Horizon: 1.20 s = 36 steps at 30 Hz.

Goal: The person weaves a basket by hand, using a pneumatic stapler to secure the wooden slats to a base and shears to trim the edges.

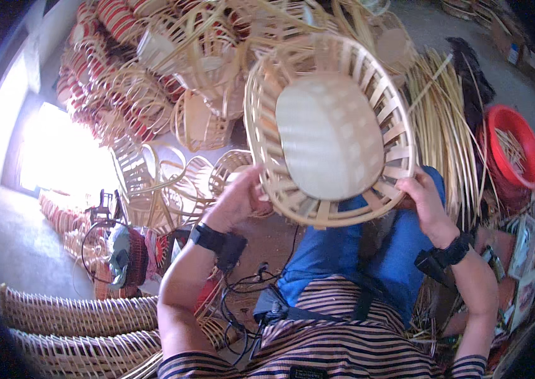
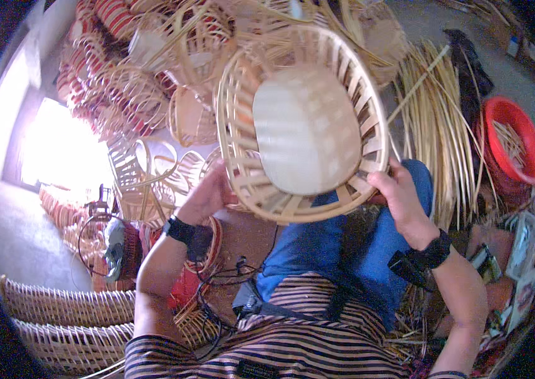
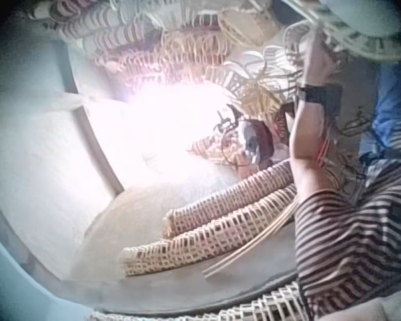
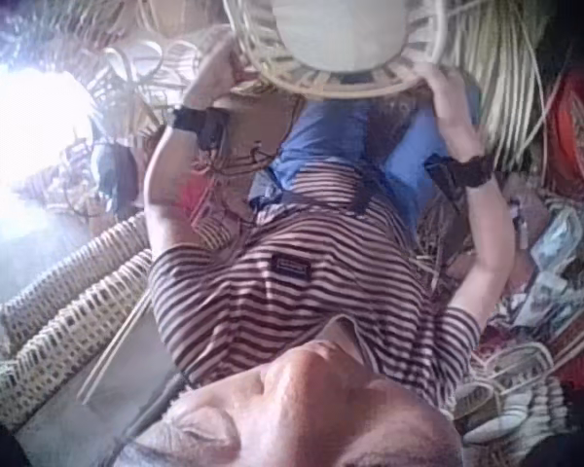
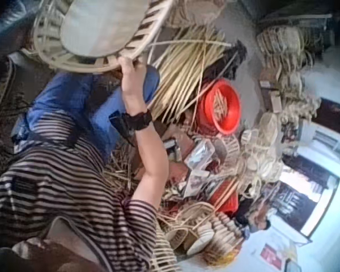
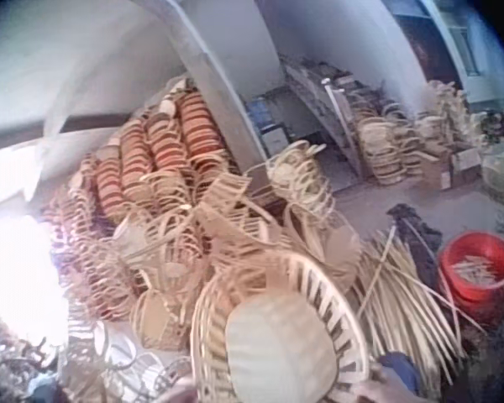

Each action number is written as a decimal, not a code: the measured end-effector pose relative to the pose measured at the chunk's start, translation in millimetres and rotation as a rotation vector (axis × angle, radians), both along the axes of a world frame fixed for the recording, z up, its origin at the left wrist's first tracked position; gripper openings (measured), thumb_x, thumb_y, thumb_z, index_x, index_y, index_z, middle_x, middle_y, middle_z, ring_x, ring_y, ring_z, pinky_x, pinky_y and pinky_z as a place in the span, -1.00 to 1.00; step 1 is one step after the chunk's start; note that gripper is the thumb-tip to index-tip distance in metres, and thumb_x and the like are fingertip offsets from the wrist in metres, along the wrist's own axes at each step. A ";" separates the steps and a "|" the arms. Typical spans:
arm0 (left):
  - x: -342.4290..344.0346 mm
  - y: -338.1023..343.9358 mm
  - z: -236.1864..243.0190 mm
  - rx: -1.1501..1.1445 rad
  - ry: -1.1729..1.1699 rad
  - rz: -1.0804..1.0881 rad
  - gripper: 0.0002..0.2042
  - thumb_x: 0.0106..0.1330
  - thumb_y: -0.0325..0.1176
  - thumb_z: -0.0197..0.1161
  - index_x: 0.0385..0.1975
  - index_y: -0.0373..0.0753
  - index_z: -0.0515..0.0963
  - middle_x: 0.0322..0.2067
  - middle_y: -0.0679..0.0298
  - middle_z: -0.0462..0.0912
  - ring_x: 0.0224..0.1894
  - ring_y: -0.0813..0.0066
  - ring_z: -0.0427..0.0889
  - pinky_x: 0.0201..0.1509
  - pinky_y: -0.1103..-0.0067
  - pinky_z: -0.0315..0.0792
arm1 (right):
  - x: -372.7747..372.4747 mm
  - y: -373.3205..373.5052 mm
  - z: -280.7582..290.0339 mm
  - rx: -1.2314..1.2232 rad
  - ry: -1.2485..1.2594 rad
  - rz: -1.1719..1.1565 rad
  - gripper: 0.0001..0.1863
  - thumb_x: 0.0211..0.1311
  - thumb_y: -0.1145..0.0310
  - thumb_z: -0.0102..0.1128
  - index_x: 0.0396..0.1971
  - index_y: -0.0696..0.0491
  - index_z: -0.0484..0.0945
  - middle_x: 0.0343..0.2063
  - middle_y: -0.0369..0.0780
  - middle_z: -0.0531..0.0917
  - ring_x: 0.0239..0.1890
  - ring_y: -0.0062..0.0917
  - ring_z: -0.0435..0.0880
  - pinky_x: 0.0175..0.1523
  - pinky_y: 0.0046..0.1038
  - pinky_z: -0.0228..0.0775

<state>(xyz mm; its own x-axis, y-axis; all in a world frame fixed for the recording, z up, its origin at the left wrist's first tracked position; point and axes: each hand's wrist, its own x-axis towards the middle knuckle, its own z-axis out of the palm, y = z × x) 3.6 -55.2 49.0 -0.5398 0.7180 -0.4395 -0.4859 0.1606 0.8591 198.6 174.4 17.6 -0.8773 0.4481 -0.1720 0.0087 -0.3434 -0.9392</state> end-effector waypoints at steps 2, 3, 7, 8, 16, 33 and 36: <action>8.0 -11.9 -12.3 -0.099 0.016 0.099 -0.69 0.07 -0.28 -0.02 -0.21 -0.29 0.25 -0.37 0.21 0.45 -0.43 0.45 0.50 -0.40 0.57 0.46 | -16.8 -5.2 -0.9 0.071 -0.052 0.097 -0.59 -0.11 0.33 -0.05 -0.21 0.20 0.25 -0.43 -0.25 0.44 -0.45 -0.65 0.46 -0.40 -0.66 0.34; 3.8 -19.7 -26.1 -0.136 -0.037 0.137 -0.72 0.04 -0.35 -0.02 -0.25 -0.32 0.28 -0.38 0.21 0.44 -0.42 0.45 0.49 -0.37 0.58 0.45 | -25.8 -7.2 -0.2 0.092 -0.069 0.140 -0.58 -0.11 0.31 -0.03 -0.21 0.20 0.24 -0.46 -0.25 0.45 -0.48 -0.66 0.46 -0.44 -0.67 0.35; 3.4 -42.9 -57.0 -0.096 -0.178 0.283 -0.78 -0.06 -0.52 -0.02 -0.35 -0.39 0.34 -0.42 0.19 0.44 -0.42 0.46 0.47 -0.33 0.59 0.43 | -62.4 -13.6 -7.2 0.180 -0.086 0.231 -0.51 -0.12 0.29 0.01 -0.16 0.21 0.17 -0.48 -0.25 0.44 -0.54 -0.65 0.46 -0.51 -0.69 0.34; 5.3 -45.7 -57.7 -0.074 -0.126 0.374 -0.79 -0.08 -0.54 -0.04 -0.38 -0.40 0.33 -0.43 0.18 0.43 -0.44 0.44 0.46 -0.35 0.58 0.43 | -72.8 -15.5 -6.6 0.176 -0.080 0.264 -0.45 -0.12 0.27 0.03 -0.12 0.21 0.12 -0.45 -0.24 0.43 -0.51 -0.64 0.46 -0.48 -0.68 0.34; -20.9 -74.0 -112.3 -0.090 -0.201 0.759 -0.79 -0.12 -0.53 -0.09 -0.40 -0.37 0.28 -0.46 0.19 0.38 -0.48 0.37 0.44 -0.51 0.52 0.40 | -69.4 -2.3 -2.8 0.143 -0.224 0.432 -0.34 -0.04 0.09 -0.01 -0.01 0.18 0.02 -0.25 -0.15 0.36 -0.26 -0.55 0.39 -0.27 -0.56 0.31; -98.9 -224.4 -225.2 -0.788 0.221 0.336 -0.76 -0.05 -0.35 -0.05 -0.41 -0.33 0.40 -0.49 0.15 0.46 -0.47 0.35 0.45 -0.42 0.50 0.36 | 172.1 46.9 8.8 -0.137 -0.292 -0.542 -0.64 0.08 0.21 -0.18 -0.16 0.10 0.26 -0.39 -0.30 0.44 -0.41 -0.65 0.41 -0.33 -0.60 0.29; -166.8 -309.3 -257.6 -0.619 -0.216 0.195 -0.72 -0.07 -0.32 -0.04 -0.38 -0.35 0.38 -0.48 0.14 0.46 -0.56 0.34 0.48 -0.59 0.55 0.37 | 204.7 35.8 -7.8 -0.245 -0.301 -0.702 -0.66 0.05 0.22 -0.13 -0.21 0.10 0.30 -0.41 -0.31 0.45 -0.42 -0.63 0.42 -0.33 -0.59 0.31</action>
